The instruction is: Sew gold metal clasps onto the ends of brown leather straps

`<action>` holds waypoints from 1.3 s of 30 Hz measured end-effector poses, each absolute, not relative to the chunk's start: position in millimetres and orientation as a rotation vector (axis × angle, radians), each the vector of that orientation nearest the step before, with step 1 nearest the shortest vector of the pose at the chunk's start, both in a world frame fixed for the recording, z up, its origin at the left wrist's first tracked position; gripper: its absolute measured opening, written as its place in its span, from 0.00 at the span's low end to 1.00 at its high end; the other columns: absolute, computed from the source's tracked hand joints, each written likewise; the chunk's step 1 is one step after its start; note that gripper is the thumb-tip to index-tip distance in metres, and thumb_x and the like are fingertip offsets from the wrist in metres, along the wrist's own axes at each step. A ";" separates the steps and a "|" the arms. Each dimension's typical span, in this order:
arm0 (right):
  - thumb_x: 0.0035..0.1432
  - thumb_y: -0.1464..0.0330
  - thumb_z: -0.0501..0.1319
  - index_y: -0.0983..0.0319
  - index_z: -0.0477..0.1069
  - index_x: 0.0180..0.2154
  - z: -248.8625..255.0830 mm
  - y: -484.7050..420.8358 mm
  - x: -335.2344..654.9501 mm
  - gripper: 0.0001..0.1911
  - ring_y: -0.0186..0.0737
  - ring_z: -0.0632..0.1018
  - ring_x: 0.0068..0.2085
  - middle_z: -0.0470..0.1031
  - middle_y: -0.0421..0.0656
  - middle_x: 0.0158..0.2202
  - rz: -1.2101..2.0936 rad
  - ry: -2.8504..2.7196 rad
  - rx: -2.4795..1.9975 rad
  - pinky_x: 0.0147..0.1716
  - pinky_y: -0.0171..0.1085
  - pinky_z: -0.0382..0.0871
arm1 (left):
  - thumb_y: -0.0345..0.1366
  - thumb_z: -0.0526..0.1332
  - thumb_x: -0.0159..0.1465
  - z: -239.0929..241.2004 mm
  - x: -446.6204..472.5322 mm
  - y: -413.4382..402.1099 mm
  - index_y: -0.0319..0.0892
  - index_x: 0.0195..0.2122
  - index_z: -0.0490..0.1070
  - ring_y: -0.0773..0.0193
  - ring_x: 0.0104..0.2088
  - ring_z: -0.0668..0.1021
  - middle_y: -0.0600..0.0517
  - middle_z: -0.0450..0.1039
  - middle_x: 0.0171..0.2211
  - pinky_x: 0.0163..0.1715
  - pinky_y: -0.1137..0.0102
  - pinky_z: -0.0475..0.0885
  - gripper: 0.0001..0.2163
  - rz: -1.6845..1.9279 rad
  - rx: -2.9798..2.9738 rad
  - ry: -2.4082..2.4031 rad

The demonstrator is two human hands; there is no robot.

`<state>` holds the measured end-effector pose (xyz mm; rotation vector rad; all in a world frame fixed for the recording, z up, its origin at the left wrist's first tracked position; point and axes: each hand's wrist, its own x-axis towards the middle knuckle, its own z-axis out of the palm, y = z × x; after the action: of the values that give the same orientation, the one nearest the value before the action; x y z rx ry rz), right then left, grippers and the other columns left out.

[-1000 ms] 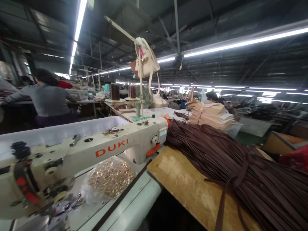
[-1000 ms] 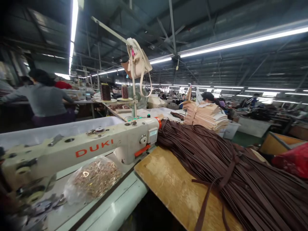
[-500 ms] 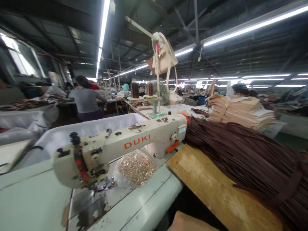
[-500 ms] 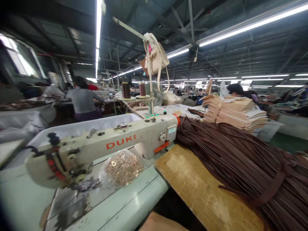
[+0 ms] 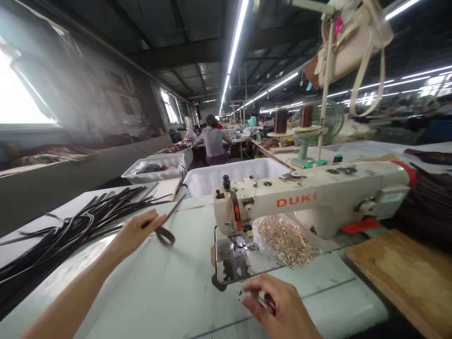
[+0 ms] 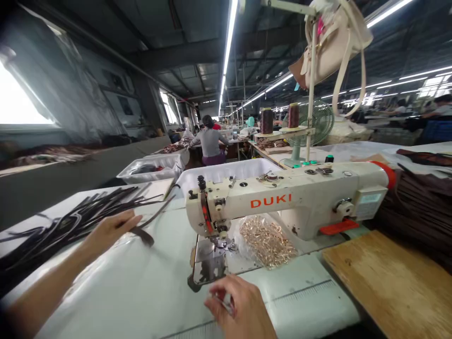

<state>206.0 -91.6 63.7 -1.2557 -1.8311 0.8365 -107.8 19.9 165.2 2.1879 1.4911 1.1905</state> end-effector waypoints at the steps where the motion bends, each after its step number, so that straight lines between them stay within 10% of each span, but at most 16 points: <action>1: 0.58 0.57 0.62 0.59 0.75 0.43 73.0 -86.3 194.1 0.15 0.33 0.68 0.26 0.76 0.43 0.38 0.845 -1.796 -1.201 0.26 0.32 0.61 | 0.44 0.61 0.64 166.4 -106.6 13.7 0.39 0.20 0.64 0.70 0.23 0.66 0.58 0.59 0.22 0.25 0.73 0.62 0.19 1.072 2.245 1.453; 5: 0.43 0.57 0.73 0.56 0.68 0.54 100.4 -66.2 135.4 0.36 0.32 0.66 0.27 0.74 0.42 0.41 1.093 -1.726 -0.976 0.27 0.32 0.64 | 0.41 0.57 0.66 176.0 -83.0 -14.0 0.42 0.20 0.61 0.67 0.26 0.66 0.57 0.60 0.23 0.29 0.71 0.60 0.18 0.779 2.530 1.176; 12: 0.59 0.64 0.60 0.65 0.73 0.30 71.8 -76.8 140.2 0.10 0.25 0.61 0.18 0.69 0.36 0.22 1.678 -1.666 -0.808 0.17 0.27 0.51 | 0.44 0.55 0.67 209.8 -138.1 39.0 0.42 0.25 0.72 0.66 0.29 0.63 0.57 0.60 0.24 0.38 0.71 0.59 0.17 0.924 3.093 1.469; 18: 0.60 0.68 0.59 0.65 0.77 0.30 73.6 -107.1 213.1 0.10 0.26 0.63 0.23 0.62 0.35 0.20 1.560 -1.766 -1.126 0.19 0.25 0.51 | 0.37 0.54 0.69 231.0 -190.0 100.8 0.29 0.30 0.70 0.74 0.42 0.64 0.62 0.51 0.27 0.53 0.71 0.46 0.16 1.118 2.870 1.884; 23: 0.65 0.59 0.55 0.66 0.77 0.32 71.6 -98.5 224.2 0.19 0.23 0.55 0.11 0.66 0.34 0.15 1.800 -1.665 -0.974 0.11 0.27 0.44 | 0.39 0.52 0.69 187.4 -137.7 106.0 0.24 0.42 0.68 0.52 0.59 0.58 0.58 0.61 0.43 0.57 0.54 0.44 0.18 1.039 2.751 1.869; 27: 0.63 0.54 0.57 0.67 0.72 0.32 57.2 -81.6 222.4 0.22 0.21 0.56 0.11 0.79 0.44 0.29 1.838 -1.487 -0.919 0.09 0.27 0.45 | 0.44 0.57 0.67 126.9 -80.9 58.6 0.37 0.50 0.70 0.61 0.42 0.76 0.52 0.70 0.48 0.45 0.67 0.69 0.17 0.649 2.759 1.559; 32: 0.62 0.54 0.58 0.67 0.72 0.32 54.1 -76.5 211.9 0.21 0.23 0.57 0.10 0.77 0.42 0.25 1.895 -1.551 -0.868 0.09 0.27 0.45 | 0.42 0.56 0.68 97.7 -23.8 -33.3 0.51 0.63 0.56 0.54 0.60 0.64 0.49 0.60 0.61 0.58 0.62 0.62 0.23 0.329 2.665 0.925; 39: 0.59 0.58 0.62 0.65 0.73 0.30 62.7 -84.8 224.8 0.15 0.25 0.55 0.13 0.74 0.37 0.22 1.974 -1.588 -0.884 0.10 0.28 0.46 | 0.37 0.47 0.71 102.6 -29.0 -37.8 0.43 0.37 0.68 0.65 0.37 0.74 0.52 0.69 0.36 0.39 0.74 0.70 0.12 0.448 2.474 0.925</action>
<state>224.8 -84.8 62.7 -0.8842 -1.5876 1.9736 -29.0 -37.8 102.6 2.4742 0.9251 0.4480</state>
